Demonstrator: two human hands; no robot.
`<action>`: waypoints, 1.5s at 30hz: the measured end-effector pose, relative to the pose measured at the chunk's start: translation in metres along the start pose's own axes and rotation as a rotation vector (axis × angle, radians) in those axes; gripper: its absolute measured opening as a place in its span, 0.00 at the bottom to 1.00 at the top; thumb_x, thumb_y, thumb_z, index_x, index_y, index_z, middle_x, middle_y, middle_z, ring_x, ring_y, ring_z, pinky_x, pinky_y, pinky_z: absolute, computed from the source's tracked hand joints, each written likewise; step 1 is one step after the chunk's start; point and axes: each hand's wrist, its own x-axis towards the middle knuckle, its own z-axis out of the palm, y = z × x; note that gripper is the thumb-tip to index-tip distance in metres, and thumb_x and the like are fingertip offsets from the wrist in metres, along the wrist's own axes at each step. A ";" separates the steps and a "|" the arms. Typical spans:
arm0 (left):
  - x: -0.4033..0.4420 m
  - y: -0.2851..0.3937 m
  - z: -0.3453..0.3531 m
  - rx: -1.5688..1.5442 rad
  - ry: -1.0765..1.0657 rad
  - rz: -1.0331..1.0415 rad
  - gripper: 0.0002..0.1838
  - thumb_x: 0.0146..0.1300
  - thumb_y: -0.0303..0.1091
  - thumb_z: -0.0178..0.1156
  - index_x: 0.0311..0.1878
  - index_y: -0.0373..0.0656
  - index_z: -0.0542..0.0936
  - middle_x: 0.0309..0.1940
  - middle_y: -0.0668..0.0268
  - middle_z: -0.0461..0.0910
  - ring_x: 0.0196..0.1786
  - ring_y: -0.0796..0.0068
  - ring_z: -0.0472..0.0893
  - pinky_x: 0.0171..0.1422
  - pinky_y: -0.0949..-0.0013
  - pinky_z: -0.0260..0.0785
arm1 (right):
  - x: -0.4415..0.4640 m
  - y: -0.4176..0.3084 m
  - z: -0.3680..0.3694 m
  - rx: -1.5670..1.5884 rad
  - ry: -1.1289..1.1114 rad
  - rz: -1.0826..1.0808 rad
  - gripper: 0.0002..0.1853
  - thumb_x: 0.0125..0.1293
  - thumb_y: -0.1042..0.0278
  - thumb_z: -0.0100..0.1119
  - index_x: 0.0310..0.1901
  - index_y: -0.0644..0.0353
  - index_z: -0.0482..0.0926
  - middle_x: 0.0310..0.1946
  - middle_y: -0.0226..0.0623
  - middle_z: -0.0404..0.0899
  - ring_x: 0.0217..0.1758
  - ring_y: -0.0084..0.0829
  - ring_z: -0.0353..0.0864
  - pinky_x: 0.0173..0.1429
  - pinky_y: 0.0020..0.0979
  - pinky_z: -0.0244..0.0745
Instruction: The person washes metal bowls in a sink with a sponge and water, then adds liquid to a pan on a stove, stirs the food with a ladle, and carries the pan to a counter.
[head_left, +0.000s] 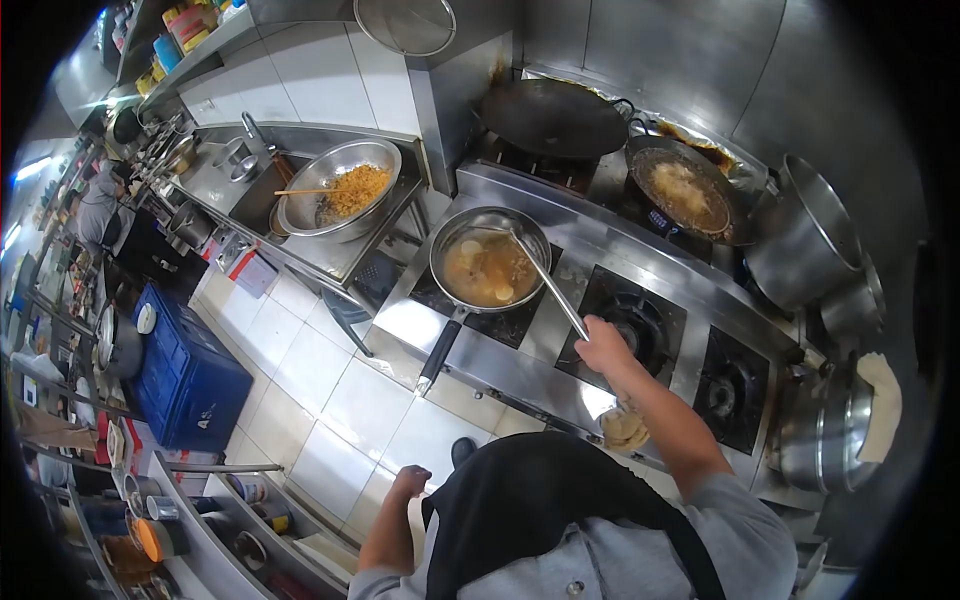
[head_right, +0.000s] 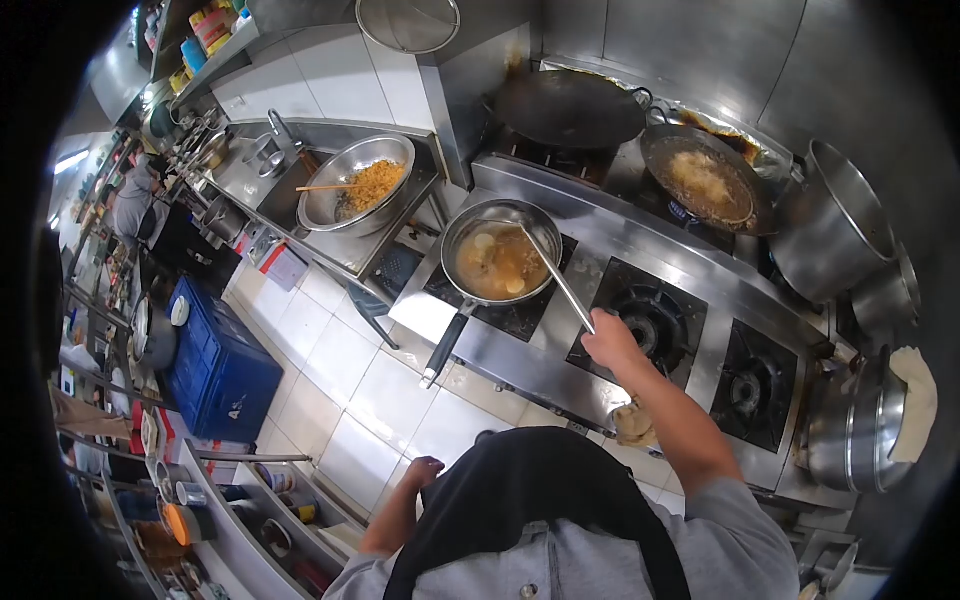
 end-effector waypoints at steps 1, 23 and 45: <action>0.004 0.005 -0.002 -0.281 0.083 -0.169 0.14 0.52 0.35 0.65 0.43 0.43 0.84 0.44 0.55 0.84 0.52 0.53 0.81 0.56 0.58 0.74 | 0.000 -0.002 0.001 -0.002 0.001 -0.002 0.11 0.51 0.69 0.57 0.34 0.67 0.74 0.31 0.59 0.78 0.40 0.58 0.80 0.45 0.47 0.73; 0.021 -0.024 -0.022 -0.371 0.024 -0.045 0.18 0.54 0.38 0.62 0.48 0.47 0.83 0.41 0.54 0.84 0.50 0.54 0.82 0.52 0.57 0.75 | -0.068 -0.032 0.038 0.153 -0.276 0.131 0.14 0.49 0.65 0.60 0.33 0.68 0.74 0.25 0.53 0.76 0.32 0.48 0.80 0.38 0.44 0.72; 0.193 0.391 -0.169 -0.093 0.146 0.845 0.18 0.60 0.38 0.60 0.54 0.50 0.78 0.51 0.61 0.77 0.53 0.59 0.79 0.57 0.59 0.72 | -0.038 -0.033 0.007 0.088 -0.299 0.073 0.13 0.52 0.66 0.58 0.32 0.70 0.74 0.26 0.56 0.77 0.34 0.52 0.81 0.40 0.43 0.73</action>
